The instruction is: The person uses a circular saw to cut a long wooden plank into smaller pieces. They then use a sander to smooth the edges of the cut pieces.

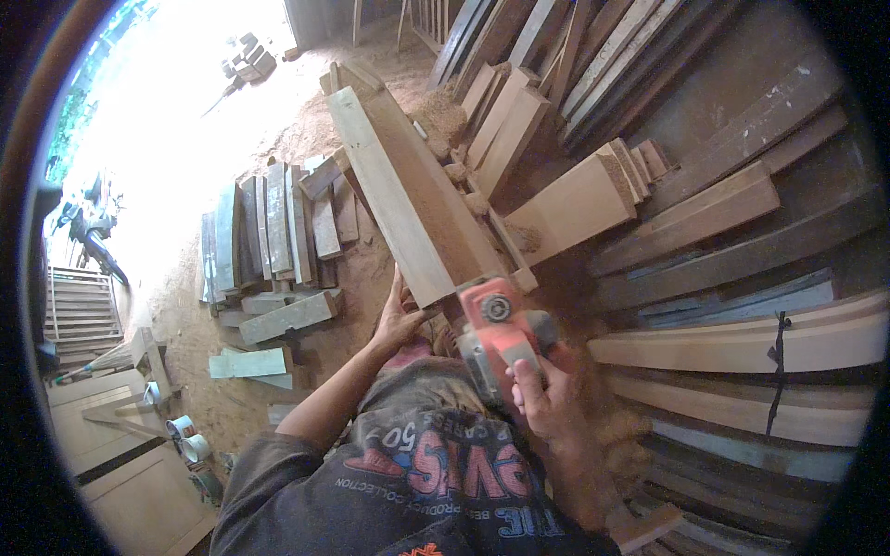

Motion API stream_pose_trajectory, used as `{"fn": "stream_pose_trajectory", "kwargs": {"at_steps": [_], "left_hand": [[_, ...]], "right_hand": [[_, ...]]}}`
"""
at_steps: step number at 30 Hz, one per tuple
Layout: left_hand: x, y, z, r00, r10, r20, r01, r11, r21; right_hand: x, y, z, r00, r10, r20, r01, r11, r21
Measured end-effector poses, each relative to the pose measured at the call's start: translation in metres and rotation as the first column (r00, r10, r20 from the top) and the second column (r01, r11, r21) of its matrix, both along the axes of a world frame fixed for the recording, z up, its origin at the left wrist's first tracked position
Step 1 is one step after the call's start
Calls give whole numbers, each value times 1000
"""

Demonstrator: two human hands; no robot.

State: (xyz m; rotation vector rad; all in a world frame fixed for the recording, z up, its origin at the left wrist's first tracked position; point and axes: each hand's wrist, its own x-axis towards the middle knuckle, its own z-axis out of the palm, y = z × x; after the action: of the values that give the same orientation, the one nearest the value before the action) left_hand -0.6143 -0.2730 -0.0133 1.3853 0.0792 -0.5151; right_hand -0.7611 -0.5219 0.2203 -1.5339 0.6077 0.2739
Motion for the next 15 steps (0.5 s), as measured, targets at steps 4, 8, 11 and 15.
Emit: {"fn": "stream_pose_trajectory", "kwargs": {"at_steps": [4, 8, 11, 15], "left_hand": [[1, 4, 6, 1000, -31, 5, 31, 998, 46], [-2, 4, 4, 998, -65, -23, 68, 977, 204], [-6, 2, 2, 991, -64, 120, 43, 984, 172], [-11, 2, 5, 997, -50, 64, 40, 987, 154]], "right_hand": [[38, 11, 5, 985, 132, -107, -140, 988, -70], [82, 28, 3, 976, 182, -118, -191, 979, -75], [140, 46, 0, 980, 192, -51, -195, 979, -66], [265, 76, -14, 939, 311, 148, -296, 948, -116]]}}
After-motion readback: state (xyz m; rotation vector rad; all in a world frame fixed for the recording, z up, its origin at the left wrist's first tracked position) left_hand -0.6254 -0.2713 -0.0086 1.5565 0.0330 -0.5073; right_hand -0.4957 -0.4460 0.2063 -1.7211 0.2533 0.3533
